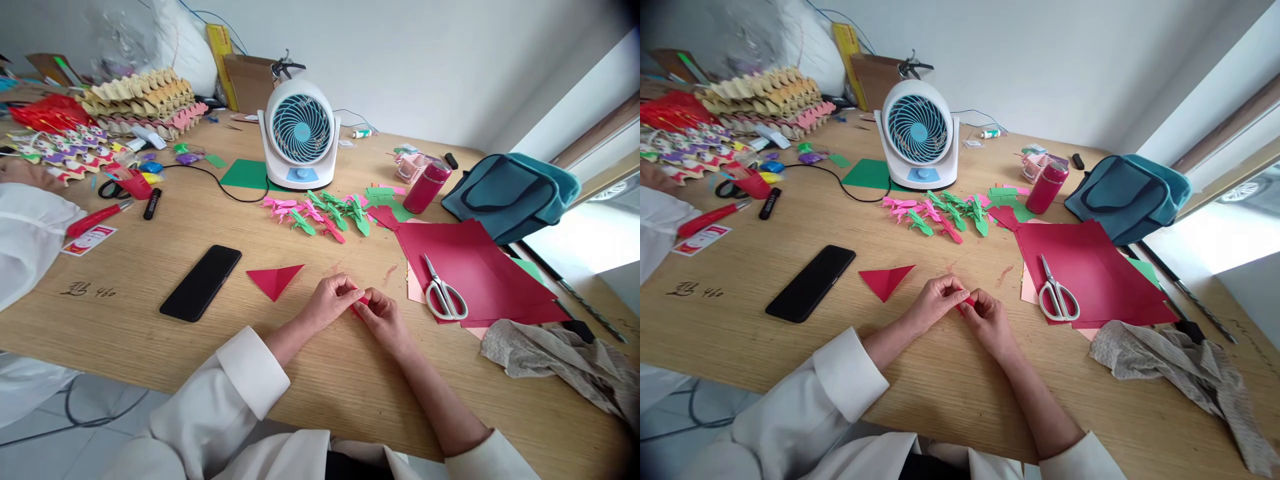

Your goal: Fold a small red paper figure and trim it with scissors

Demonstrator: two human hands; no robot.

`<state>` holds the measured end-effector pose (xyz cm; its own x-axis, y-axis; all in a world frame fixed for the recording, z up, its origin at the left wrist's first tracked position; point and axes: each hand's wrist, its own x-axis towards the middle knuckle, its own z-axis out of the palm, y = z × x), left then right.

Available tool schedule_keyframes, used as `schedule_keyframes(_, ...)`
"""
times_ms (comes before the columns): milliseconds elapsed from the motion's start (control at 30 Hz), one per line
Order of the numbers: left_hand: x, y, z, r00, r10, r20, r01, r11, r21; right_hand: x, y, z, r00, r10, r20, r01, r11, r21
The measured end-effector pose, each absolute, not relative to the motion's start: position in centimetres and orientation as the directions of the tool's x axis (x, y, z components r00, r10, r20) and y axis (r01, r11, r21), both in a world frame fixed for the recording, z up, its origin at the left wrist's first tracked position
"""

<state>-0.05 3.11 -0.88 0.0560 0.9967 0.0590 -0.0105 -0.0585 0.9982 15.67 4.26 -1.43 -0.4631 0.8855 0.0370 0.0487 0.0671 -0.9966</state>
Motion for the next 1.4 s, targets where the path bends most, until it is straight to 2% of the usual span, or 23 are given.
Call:
schedule_keyframes(200,0.0,2.9,-0.1,0.009,0.998,0.059,-0.036,-0.059,0.998,15.6,4.4,-1.4,-0.463,0.886,0.028,0.035,0.05,-0.998)
schedule_keyframes(467,0.2,3.0,0.3,-0.001,1.0,-0.019,-0.136,0.019,0.991,15.5,4.3,-0.6,-0.427,0.904,0.002,0.016,0.01,-1.0)
schedule_keyframes(967,0.3,3.1,-0.7,-0.029,0.997,0.073,0.005,-0.073,0.997,15.3,4.4,-0.8,-0.351,0.936,-0.018,0.0,-0.019,-1.0)
schedule_keyframes(1400,0.2,3.1,-0.1,-0.015,0.997,0.071,-0.051,-0.071,0.996,15.6,4.6,-0.9,-0.359,0.932,-0.05,-0.014,-0.058,-0.998)
